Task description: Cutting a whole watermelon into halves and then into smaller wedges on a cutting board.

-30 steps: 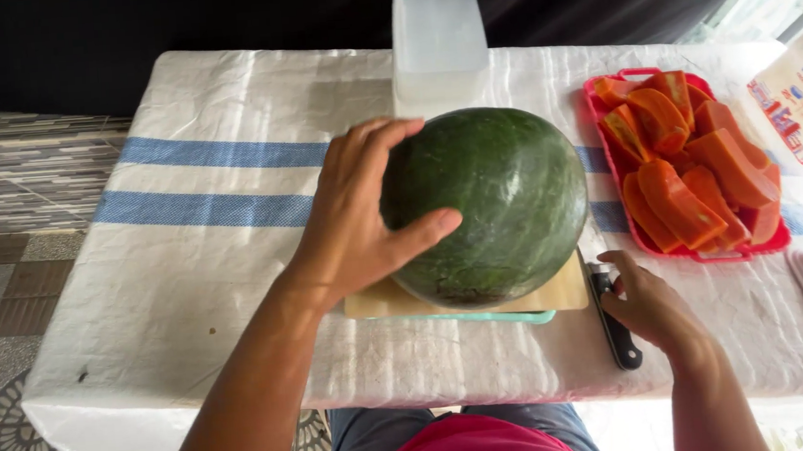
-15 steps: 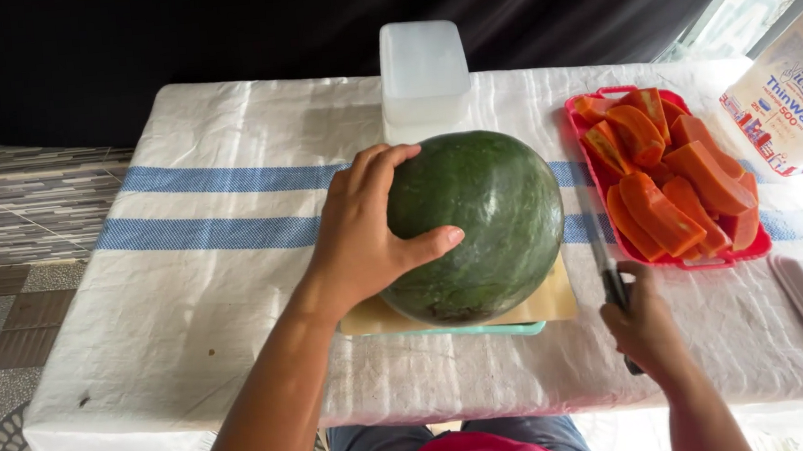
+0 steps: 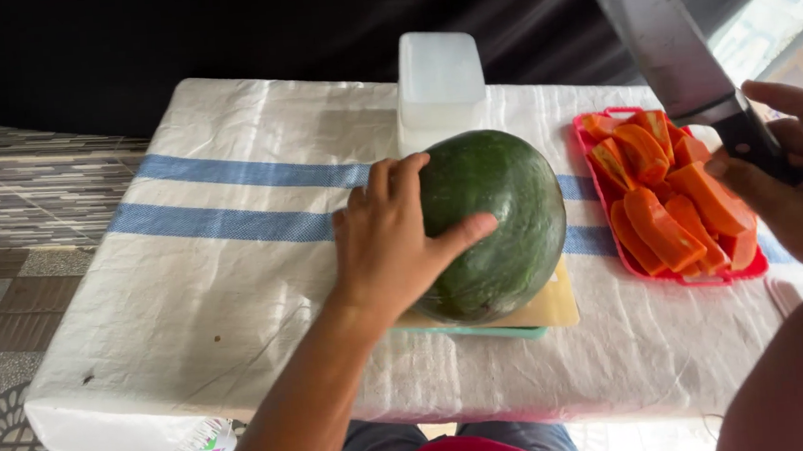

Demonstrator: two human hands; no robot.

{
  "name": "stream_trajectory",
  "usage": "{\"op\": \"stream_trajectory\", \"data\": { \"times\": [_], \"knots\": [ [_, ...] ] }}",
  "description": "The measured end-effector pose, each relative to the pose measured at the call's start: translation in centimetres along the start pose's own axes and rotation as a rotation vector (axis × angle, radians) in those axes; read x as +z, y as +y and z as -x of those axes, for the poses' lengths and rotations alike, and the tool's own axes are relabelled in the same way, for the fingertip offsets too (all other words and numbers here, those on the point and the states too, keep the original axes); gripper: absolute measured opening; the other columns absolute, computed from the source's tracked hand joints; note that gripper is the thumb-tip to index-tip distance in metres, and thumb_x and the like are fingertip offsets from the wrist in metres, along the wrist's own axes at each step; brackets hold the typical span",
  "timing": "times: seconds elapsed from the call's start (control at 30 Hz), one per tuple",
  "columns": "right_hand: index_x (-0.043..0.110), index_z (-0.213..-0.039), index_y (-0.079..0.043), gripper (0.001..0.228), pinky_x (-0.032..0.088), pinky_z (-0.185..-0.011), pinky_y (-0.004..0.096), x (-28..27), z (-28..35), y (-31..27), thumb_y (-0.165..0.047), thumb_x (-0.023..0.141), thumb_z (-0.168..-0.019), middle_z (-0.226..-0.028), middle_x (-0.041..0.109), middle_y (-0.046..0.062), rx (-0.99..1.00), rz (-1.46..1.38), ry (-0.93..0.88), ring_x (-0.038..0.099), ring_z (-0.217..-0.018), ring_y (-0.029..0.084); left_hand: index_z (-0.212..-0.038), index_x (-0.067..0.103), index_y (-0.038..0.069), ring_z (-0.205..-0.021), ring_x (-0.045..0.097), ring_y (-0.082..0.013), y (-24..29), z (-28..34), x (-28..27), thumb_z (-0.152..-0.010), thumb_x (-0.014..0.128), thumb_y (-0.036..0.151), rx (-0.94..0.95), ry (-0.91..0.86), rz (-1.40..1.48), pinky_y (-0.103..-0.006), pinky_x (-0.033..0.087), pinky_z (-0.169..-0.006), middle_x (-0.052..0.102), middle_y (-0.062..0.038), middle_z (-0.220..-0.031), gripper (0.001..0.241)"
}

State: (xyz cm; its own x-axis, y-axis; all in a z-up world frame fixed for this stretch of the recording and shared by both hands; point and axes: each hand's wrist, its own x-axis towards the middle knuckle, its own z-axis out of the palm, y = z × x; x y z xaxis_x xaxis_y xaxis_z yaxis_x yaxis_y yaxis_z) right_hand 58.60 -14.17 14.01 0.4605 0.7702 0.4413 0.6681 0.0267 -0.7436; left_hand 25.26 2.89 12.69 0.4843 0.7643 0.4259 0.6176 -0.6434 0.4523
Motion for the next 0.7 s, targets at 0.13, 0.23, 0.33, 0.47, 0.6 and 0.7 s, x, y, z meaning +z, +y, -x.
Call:
{"op": "stream_trajectory", "data": {
  "times": [0.13, 0.23, 0.33, 0.47, 0.6, 0.7],
  "knots": [
    [0.068, -0.133, 0.000, 0.038, 0.049, -0.083, 0.029, -0.4, -2.0, -0.4, -0.004, 0.078, -0.097, -0.108, 0.069, 0.013, -0.106, 0.230, -0.039, 0.060, -0.090, 0.017, -0.142, 0.047, 0.010, -0.125, 0.056, -0.0291, -2.1, -2.1, -1.3, -0.096, 0.062, 0.056, 0.218, 0.257, 0.143, -0.0540, 0.044, -0.097, 0.052, -0.010, -0.134, 0.067],
    [0.076, -0.121, 0.003, 0.026, 0.053, -0.078, 0.034, 0.8, -1.4, -7.3, -0.007, 0.081, -0.098, -0.098, 0.075, 0.013, -0.517, 0.563, -0.028, 0.070, -0.080, 0.023, -0.137, 0.059, 0.017, -0.126, 0.058, -0.0286, -0.3, -3.8, -4.0, -0.099, 0.068, 0.043, 0.407, 0.457, -0.016, -0.0511, 0.040, -0.102, 0.055, -0.009, -0.135, 0.047],
    [0.081, -0.122, -0.004, 0.018, 0.052, -0.088, 0.040, 1.0, -1.8, -8.0, -0.008, 0.085, -0.106, -0.108, 0.079, 0.008, -0.672, 0.712, 0.028, 0.072, -0.089, 0.026, -0.129, 0.066, 0.030, -0.133, 0.051, -0.0305, 1.5, -5.2, -4.4, -0.085, 0.090, 0.045, 0.526, 0.442, -0.180, -0.0639, 0.031, -0.111, 0.053, -0.002, -0.140, 0.052],
    [0.082, -0.125, -0.006, 0.012, 0.050, -0.099, 0.040, 0.9, -1.8, -7.9, -0.009, 0.086, -0.115, -0.115, 0.080, 0.007, -0.753, 0.791, 0.102, 0.065, -0.098, 0.028, -0.107, 0.076, 0.026, -0.131, 0.049, -0.0350, 1.7, -6.5, -3.1, -0.087, 0.089, 0.038, 0.641, 0.468, -0.162, -0.0674, 0.026, -0.113, 0.059, -0.001, -0.128, 0.027],
    [0.072, -0.132, 0.014, 0.022, 0.047, -0.111, 0.050, 0.5, -2.3, -5.5, 0.009, 0.088, -0.118, -0.123, 0.066, 0.029, -0.775, 0.601, 0.182, 0.065, -0.111, 0.040, -0.096, 0.072, 0.020, -0.123, 0.058, -0.0343, 2.0, -6.5, -2.4, -0.091, 0.088, 0.016, 0.715, 0.577, -0.156, -0.0635, 0.033, -0.109, 0.066, 0.001, -0.114, 0.017],
    [0.061, -0.140, 0.014, 0.042, 0.048, -0.100, 0.046, 0.8, -2.4, -4.1, -0.001, 0.095, -0.118, -0.127, 0.058, 0.027, -0.548, 0.414, 0.233, 0.058, -0.118, 0.038, -0.094, 0.070, 0.019, -0.119, 0.062, -0.0322, 2.2, -6.6, -2.3, -0.095, 0.082, 0.006, 0.705, 0.682, -0.146, -0.0573, 0.036, -0.107, 0.069, 0.004, -0.106, 0.018]
  ]
}}
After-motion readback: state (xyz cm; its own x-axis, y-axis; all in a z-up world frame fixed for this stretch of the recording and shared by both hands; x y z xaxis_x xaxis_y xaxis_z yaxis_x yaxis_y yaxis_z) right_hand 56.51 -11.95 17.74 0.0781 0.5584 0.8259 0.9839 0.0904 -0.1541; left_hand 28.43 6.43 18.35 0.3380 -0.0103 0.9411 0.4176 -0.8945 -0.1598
